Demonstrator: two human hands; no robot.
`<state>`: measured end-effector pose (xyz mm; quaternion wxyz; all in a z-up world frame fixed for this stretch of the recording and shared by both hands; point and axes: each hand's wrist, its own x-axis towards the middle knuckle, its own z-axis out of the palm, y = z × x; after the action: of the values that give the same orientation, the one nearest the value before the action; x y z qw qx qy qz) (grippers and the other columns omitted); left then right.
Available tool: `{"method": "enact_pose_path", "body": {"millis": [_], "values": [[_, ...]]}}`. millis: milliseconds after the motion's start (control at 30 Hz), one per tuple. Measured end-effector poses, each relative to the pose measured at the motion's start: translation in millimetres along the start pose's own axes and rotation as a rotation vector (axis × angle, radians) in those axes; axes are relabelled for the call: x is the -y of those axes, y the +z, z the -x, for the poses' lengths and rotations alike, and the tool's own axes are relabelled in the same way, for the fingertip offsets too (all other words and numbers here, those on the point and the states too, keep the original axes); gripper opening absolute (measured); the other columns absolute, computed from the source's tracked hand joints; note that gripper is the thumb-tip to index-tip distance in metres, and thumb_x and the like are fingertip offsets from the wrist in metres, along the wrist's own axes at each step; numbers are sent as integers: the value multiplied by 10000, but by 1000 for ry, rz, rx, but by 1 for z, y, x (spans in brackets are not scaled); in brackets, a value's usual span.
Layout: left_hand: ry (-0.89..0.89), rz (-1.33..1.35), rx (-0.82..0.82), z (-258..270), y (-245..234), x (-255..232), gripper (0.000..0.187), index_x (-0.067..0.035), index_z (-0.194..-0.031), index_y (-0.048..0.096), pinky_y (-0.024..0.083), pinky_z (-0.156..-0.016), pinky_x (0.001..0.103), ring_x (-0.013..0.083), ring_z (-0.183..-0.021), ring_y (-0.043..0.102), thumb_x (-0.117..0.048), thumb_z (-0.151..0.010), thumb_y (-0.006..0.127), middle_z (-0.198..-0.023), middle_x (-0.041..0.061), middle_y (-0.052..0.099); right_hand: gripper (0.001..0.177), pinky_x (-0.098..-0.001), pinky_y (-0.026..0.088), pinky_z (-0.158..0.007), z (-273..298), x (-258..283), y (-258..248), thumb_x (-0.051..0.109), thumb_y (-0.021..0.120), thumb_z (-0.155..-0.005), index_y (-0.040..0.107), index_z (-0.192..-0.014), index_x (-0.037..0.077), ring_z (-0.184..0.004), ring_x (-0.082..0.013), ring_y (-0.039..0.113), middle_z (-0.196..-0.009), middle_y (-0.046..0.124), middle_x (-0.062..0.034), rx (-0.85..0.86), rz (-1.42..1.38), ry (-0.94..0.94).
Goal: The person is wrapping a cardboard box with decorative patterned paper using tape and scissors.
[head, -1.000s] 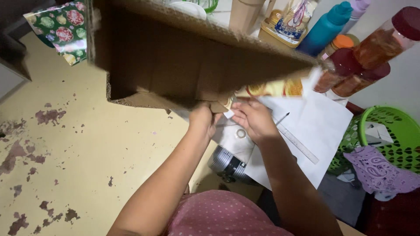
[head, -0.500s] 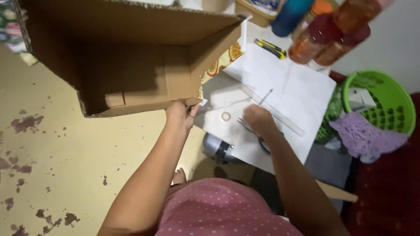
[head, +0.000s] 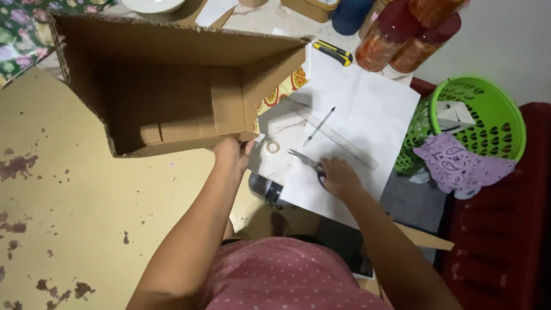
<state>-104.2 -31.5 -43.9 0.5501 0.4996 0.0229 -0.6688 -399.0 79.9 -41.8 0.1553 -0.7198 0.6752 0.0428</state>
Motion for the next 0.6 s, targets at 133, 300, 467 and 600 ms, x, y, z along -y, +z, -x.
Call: {"method": "enact_pose_path", "body": {"millis": [133,300,467,600], "values": [[11,-9,-16,-4,-2,9,323,-93,-1336,551,626,-731,364,262,-1029,699,-171,-1032,480,-1232,124,666,545,-478,497,-956,13,17,-58,205,650,-887,512,-1408,126,-1137,-362,600,-1244,576,-181,170,-100,56],[94,-16,8,-27,-12,20,311,-47,-1302,555,626,-638,345,257,-948,723,-198,-1033,513,-1198,163,677,497,-386,547,-817,7,-3,-40,287,786,-823,642,-1255,86,-928,-250,678,-1052,662,-85,138,-449,24],[141,21,54,-31,-8,13,331,1,-1302,551,660,-694,393,286,-988,727,-120,-995,526,-1214,187,661,367,-294,437,-532,10,20,-54,315,780,-869,688,-1124,68,-618,-135,566,-774,604,-8,408,-1077,110],[137,46,32,-29,-7,13,337,35,-1300,542,670,-726,409,302,-999,722,-117,-999,533,-1212,202,654,308,-248,406,-442,17,55,-83,362,703,-940,627,-914,65,-531,-84,533,-666,544,3,602,-1333,-5]]}}
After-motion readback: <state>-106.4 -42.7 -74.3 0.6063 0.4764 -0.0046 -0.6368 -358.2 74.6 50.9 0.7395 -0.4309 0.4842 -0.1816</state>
